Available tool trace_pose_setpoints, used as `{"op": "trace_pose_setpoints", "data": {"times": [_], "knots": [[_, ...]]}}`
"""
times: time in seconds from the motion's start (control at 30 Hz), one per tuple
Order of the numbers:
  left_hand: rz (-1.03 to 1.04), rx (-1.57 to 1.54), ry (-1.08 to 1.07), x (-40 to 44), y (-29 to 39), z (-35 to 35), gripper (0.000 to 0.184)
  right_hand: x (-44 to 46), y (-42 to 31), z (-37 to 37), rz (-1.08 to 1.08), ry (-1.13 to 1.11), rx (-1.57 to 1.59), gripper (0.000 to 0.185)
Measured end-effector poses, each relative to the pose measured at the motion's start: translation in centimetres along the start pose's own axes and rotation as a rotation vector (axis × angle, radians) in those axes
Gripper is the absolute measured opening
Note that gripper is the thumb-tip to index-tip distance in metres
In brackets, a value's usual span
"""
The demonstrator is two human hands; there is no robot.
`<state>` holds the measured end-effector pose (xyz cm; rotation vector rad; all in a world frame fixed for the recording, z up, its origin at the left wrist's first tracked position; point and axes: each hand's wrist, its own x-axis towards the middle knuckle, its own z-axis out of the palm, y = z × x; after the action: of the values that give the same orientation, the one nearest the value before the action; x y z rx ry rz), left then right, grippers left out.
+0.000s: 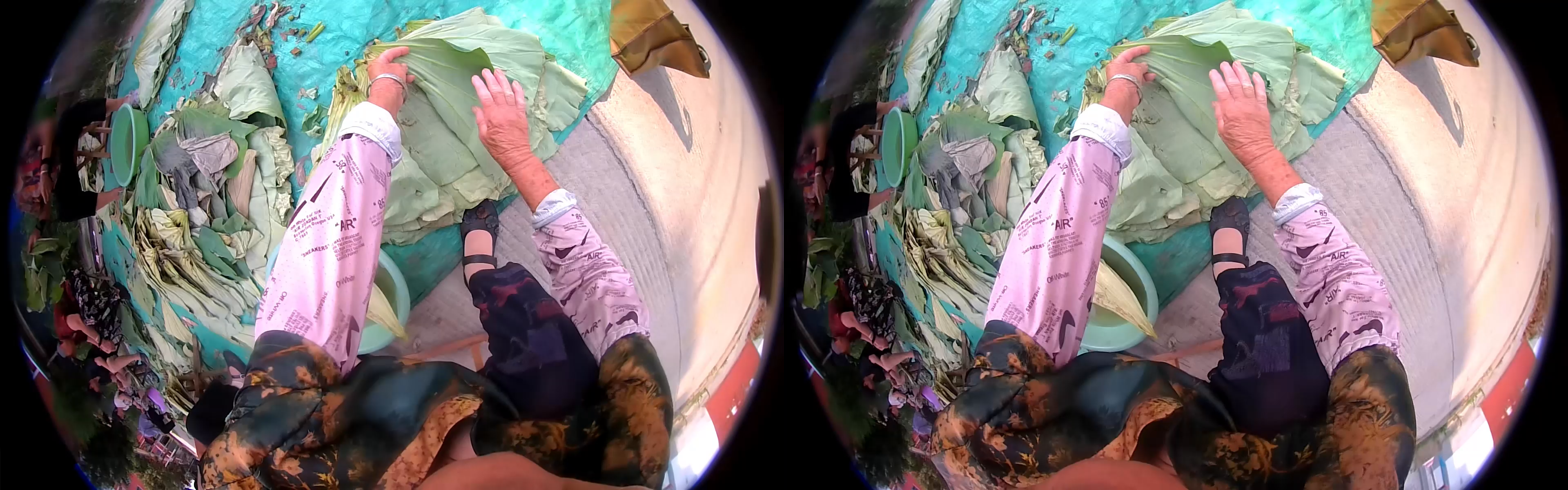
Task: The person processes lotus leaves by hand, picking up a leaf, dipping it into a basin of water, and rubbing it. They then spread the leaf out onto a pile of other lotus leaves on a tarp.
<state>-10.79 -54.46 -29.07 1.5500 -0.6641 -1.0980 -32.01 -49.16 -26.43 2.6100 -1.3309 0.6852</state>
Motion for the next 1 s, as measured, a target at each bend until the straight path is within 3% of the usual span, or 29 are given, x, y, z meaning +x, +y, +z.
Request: {"op": "trace_pose_setpoints", "data": {"times": [0.47, 0.57, 0.67, 0.77, 0.8, 0.9, 1.0], "knots": [[0.037, 0.206, -0.045, 2.9, -1.1, -1.4, 0.056, 5.3, 5.4, 4.7, 0.091, -0.231, -0.244, 0.045], [0.313, 0.521, -0.041, 5.4, -3.7, -1.3, 0.055, 6.2, 6.6, 5.2, 0.128, -0.22, -0.296, 0.046], [0.409, 0.951, 0.1, 2.7, -1.2, -0.5, 0.056, 6.6, 7.2, 4.9, 0.164, -0.227, -0.311, 0.051], [0.214, 1.128, 0.194, -1.1, 2.4, 0.4, 0.056, 6.8, 7.3, 4.9, 0.128, -0.188, -0.296, 0.05], [0.257, 1.217, 0.191, -1.0, 1.9, 0.4, 0.055, 6.7, 7.2, 5.0, 0.137, -0.202, -0.305, 0.051], [0.581, 1.392, 0.127, -1.2, 0.1, 0.8, 0.056, 6.9, 7.0, 5.4, 0.149, -0.226, -0.317, 0.052], [0.56, 1.503, -0.142, -1.3, -1.8, 0.6, 0.062, 6.8, 7.0, 6.1, 0.162, -0.228, -0.289, 0.05]]}}
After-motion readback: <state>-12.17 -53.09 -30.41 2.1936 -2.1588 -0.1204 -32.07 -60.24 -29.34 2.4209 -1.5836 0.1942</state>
